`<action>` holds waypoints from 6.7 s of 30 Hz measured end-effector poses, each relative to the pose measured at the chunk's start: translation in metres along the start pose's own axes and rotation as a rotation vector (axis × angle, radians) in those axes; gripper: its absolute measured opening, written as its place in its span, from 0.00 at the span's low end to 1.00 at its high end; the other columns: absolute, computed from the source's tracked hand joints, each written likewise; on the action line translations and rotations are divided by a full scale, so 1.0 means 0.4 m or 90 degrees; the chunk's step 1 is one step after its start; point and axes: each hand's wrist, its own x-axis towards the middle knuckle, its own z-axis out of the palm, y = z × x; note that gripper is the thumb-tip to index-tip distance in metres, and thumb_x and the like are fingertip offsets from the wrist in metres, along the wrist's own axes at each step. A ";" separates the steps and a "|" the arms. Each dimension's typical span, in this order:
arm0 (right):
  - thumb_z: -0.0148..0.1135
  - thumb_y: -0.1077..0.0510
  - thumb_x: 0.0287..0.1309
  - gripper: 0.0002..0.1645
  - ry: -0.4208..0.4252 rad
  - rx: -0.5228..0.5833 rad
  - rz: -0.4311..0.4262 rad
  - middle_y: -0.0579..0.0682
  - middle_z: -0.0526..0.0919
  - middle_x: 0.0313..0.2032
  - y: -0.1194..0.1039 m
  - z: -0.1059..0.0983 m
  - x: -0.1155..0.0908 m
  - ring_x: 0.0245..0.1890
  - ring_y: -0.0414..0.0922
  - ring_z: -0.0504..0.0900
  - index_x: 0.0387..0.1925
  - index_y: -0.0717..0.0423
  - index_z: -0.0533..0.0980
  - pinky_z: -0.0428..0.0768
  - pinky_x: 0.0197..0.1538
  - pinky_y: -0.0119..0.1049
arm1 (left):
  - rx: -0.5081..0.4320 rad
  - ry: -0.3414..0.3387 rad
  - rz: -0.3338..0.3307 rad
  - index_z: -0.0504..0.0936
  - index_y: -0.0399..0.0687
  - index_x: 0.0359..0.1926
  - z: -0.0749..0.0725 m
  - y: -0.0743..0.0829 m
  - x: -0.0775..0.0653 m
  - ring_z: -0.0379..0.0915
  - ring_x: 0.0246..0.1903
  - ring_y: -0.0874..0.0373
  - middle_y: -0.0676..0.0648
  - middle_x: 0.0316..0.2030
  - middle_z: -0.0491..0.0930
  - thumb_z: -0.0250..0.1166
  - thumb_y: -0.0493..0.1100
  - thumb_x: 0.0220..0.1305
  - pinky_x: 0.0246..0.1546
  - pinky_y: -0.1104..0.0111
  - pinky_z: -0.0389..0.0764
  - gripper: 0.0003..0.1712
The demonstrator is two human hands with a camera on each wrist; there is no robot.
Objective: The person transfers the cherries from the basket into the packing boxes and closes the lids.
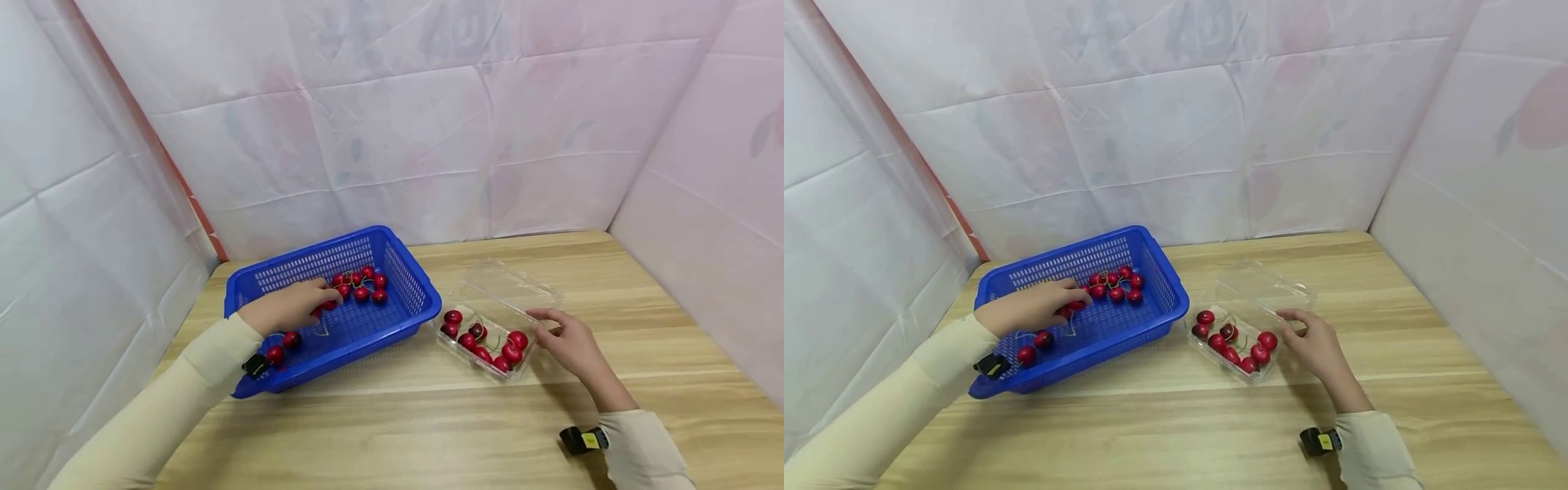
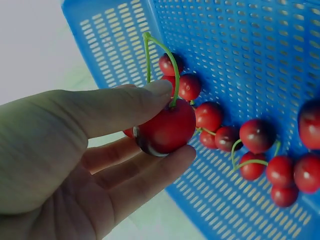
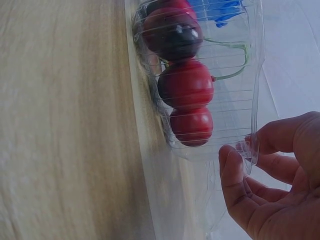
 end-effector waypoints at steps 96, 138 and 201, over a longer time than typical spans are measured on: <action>0.54 0.60 0.66 0.20 0.015 -0.007 0.006 0.68 0.81 0.41 0.002 -0.016 -0.023 0.30 0.43 0.82 0.57 0.64 0.73 0.73 0.24 0.34 | -0.025 0.018 0.160 0.81 0.53 0.54 0.116 0.510 0.429 0.73 0.43 0.65 0.54 0.45 0.78 0.69 0.43 0.58 0.42 0.78 0.74 0.21; 0.54 0.60 0.65 0.20 0.018 -0.012 0.006 0.65 0.83 0.36 0.005 -0.015 -0.025 0.28 0.38 0.80 0.57 0.63 0.73 0.71 0.22 0.33 | -0.043 0.123 0.137 0.82 0.52 0.26 0.049 0.507 0.368 0.70 0.23 0.69 0.59 0.22 0.76 0.63 0.43 0.64 0.25 0.81 0.68 0.09; 0.53 0.60 0.66 0.20 0.022 0.003 -0.008 0.70 0.78 0.48 0.000 -0.012 -0.029 0.29 0.39 0.82 0.57 0.65 0.73 0.74 0.25 0.33 | 0.003 -0.025 -0.099 0.66 0.54 0.68 0.009 0.048 0.163 0.64 0.60 0.38 0.34 0.61 0.64 0.62 0.43 0.66 0.53 0.47 0.74 0.30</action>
